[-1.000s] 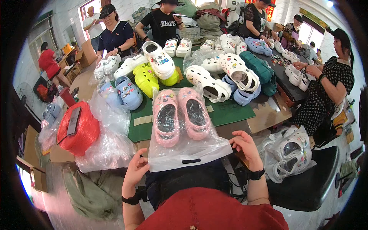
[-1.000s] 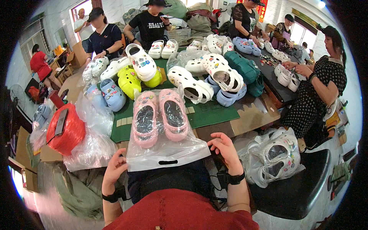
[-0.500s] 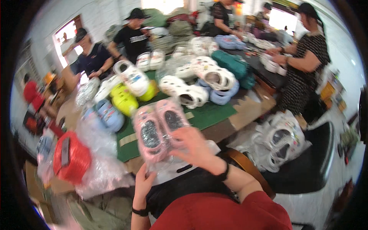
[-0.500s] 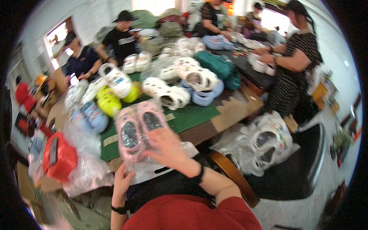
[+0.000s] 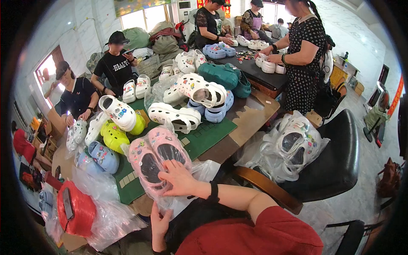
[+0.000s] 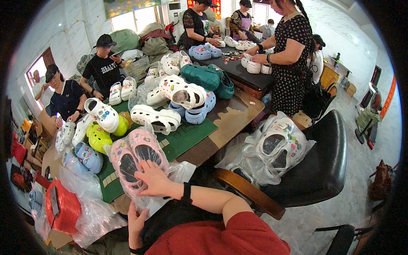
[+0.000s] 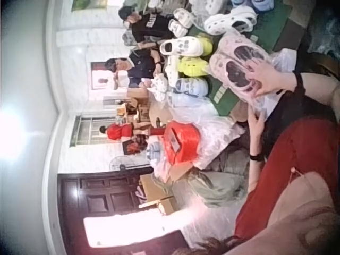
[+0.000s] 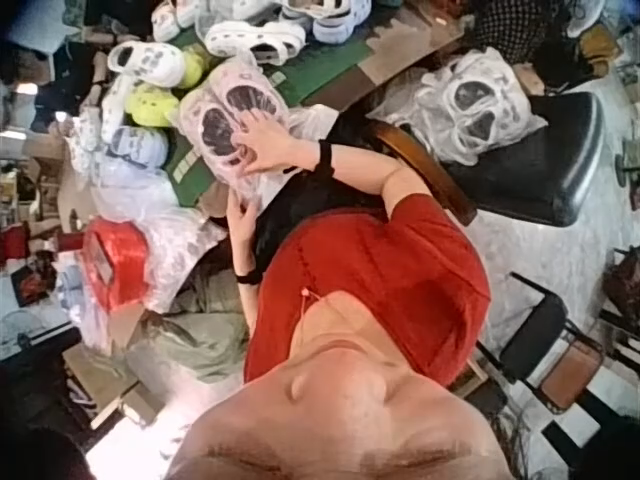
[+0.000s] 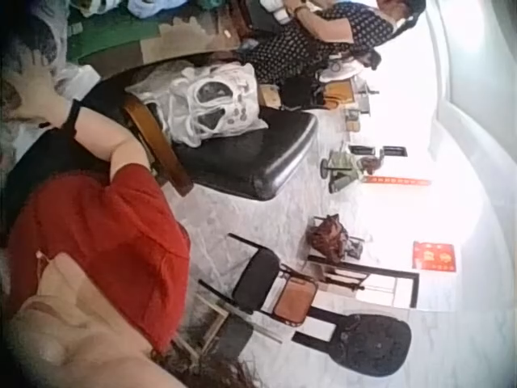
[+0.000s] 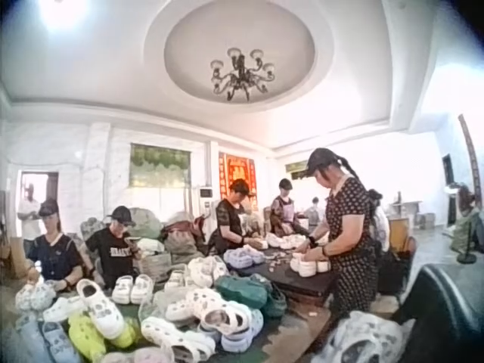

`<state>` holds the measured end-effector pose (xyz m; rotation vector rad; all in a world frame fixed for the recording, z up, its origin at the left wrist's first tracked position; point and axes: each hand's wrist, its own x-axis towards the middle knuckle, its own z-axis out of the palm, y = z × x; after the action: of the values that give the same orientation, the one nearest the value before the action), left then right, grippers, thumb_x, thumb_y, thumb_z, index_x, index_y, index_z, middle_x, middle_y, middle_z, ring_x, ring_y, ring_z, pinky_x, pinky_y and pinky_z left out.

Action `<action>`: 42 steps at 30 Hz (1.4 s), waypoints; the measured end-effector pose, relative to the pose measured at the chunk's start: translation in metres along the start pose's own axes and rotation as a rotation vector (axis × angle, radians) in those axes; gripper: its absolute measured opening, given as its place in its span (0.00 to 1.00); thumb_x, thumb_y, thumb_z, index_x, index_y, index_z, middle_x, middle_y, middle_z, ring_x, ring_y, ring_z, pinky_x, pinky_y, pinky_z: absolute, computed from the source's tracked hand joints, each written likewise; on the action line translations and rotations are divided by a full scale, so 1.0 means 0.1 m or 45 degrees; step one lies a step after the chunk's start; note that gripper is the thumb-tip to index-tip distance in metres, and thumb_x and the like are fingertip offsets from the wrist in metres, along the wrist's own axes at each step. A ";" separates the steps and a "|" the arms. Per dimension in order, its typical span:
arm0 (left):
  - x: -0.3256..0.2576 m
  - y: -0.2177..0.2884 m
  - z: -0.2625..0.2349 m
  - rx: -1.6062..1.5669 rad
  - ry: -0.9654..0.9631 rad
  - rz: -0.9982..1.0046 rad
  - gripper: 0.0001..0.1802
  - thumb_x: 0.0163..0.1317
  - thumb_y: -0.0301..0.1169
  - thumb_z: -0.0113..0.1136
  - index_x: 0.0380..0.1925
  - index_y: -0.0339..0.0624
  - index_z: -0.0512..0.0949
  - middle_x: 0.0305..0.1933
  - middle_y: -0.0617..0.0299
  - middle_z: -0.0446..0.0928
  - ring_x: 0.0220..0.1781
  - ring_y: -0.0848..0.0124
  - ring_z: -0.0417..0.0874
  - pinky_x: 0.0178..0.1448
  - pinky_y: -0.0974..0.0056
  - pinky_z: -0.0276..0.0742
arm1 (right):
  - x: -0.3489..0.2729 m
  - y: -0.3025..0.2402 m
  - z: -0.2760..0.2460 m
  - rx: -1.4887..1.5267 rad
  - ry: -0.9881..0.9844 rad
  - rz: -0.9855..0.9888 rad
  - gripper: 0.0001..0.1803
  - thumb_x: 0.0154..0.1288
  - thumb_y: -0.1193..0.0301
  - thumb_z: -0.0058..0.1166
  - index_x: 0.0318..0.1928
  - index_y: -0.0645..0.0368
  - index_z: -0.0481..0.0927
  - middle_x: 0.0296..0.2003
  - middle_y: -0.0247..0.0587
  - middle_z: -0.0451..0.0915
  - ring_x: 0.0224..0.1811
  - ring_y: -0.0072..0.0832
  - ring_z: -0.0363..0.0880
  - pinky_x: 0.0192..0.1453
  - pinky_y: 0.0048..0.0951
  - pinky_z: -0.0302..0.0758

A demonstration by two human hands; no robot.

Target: Putting decorated clogs into plastic bags for packaging.

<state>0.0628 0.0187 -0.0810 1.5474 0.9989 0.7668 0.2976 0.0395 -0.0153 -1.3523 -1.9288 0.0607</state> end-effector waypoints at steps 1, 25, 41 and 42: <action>-0.01 0.00 0.02 -0.090 0.004 0.056 0.38 0.61 0.20 0.61 0.72 0.34 0.60 0.53 0.59 0.78 0.48 0.74 0.79 0.48 0.69 0.77 | -0.01 0.00 -0.03 0.036 0.020 -0.043 0.28 0.43 0.55 0.74 0.42 0.53 0.77 0.50 0.50 0.68 0.55 0.47 0.67 0.58 0.44 0.66; -0.01 -0.06 0.00 -0.155 -0.101 -0.067 0.28 0.59 0.24 0.66 0.60 0.35 0.71 0.38 0.63 0.81 0.31 0.78 0.79 0.34 0.72 0.76 | -0.27 0.07 -0.16 -0.027 0.017 -0.113 0.28 0.42 0.59 0.75 0.43 0.54 0.75 0.53 0.48 0.69 0.56 0.47 0.69 0.56 0.44 0.70; -0.10 0.16 -0.09 -0.065 -0.284 -0.053 0.42 0.62 0.24 0.66 0.75 0.47 0.60 0.48 0.56 0.81 0.44 0.71 0.80 0.49 0.69 0.76 | -1.24 -0.14 -3.63 -0.996 0.349 0.549 0.31 0.38 0.51 0.78 0.37 0.60 0.81 0.48 0.48 0.73 0.50 0.49 0.73 0.56 0.44 0.73; -0.08 0.15 -0.10 -0.065 -0.295 -0.052 0.41 0.63 0.24 0.66 0.75 0.46 0.60 0.47 0.56 0.82 0.44 0.72 0.80 0.49 0.69 0.76 | -1.43 -0.07 -3.82 -1.151 0.254 0.676 0.32 0.36 0.51 0.77 0.39 0.59 0.82 0.50 0.49 0.74 0.54 0.50 0.72 0.59 0.46 0.72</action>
<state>0.0540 0.0151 -0.0643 1.5278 0.8313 0.5650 0.5438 -0.2226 0.1786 -2.3197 -1.3971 -0.7370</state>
